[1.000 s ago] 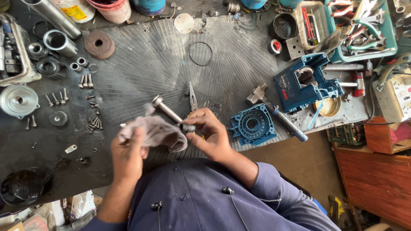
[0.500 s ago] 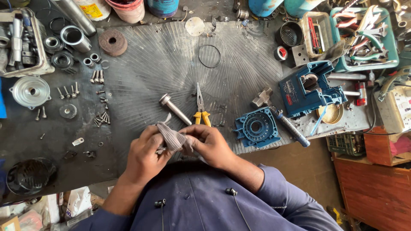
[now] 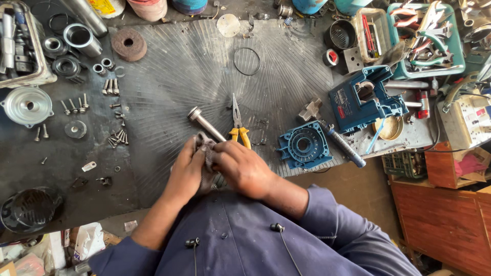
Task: The person wipes metal machine components with a gray cloth at a cluttered workbench, turning parts over to clean different sides. They handle a round metal cover, a dark housing, and a cylindrical shaft, briefly pick up a screwdriver, and set cleaned parts on the bench.
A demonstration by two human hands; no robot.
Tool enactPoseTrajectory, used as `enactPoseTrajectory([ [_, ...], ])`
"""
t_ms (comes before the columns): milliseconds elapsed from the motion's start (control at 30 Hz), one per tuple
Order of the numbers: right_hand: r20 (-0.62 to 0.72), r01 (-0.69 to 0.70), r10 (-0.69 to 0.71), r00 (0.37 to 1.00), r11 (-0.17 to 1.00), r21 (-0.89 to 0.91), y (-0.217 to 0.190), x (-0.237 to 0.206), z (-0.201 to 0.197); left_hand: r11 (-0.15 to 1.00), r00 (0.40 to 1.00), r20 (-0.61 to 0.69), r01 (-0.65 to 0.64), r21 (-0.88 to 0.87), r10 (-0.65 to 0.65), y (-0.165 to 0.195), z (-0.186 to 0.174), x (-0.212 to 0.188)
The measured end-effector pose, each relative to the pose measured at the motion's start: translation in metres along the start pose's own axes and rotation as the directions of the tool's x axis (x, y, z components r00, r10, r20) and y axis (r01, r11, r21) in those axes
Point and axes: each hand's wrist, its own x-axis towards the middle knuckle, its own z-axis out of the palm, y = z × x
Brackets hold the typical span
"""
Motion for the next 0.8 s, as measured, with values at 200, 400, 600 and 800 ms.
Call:
enactPoseTrajectory([
  [200, -0.060, -0.134, 0.149, 0.987, 0.969, 0.207, 0.018, -0.018, 0.027, 0.980, 0.977, -0.082, -0.197, 0.029, 0.199, 0.017, 0.002, -0.017],
  [400, 0.469, -0.308, 0.684, 0.559, -0.354, 0.883, 0.028, -0.018, 0.079, 0.522, 0.657, 0.141, -0.695, 0.495, 0.741, 0.023, -0.020, -0.004],
  [600, 0.402, -0.439, 0.635, 0.659, -0.109, 0.892, 0.020, -0.015, 0.079, 0.634, 0.676, 0.098, -0.724, 0.270, 0.730, 0.022, -0.032, 0.007],
  [800, 0.514, -0.453, 0.658, 0.550, -0.283, 0.846, 0.008, 0.006, 0.071, 0.716, 0.774, 0.006, -0.589, 0.375, 0.634, 0.028, -0.046, -0.001],
])
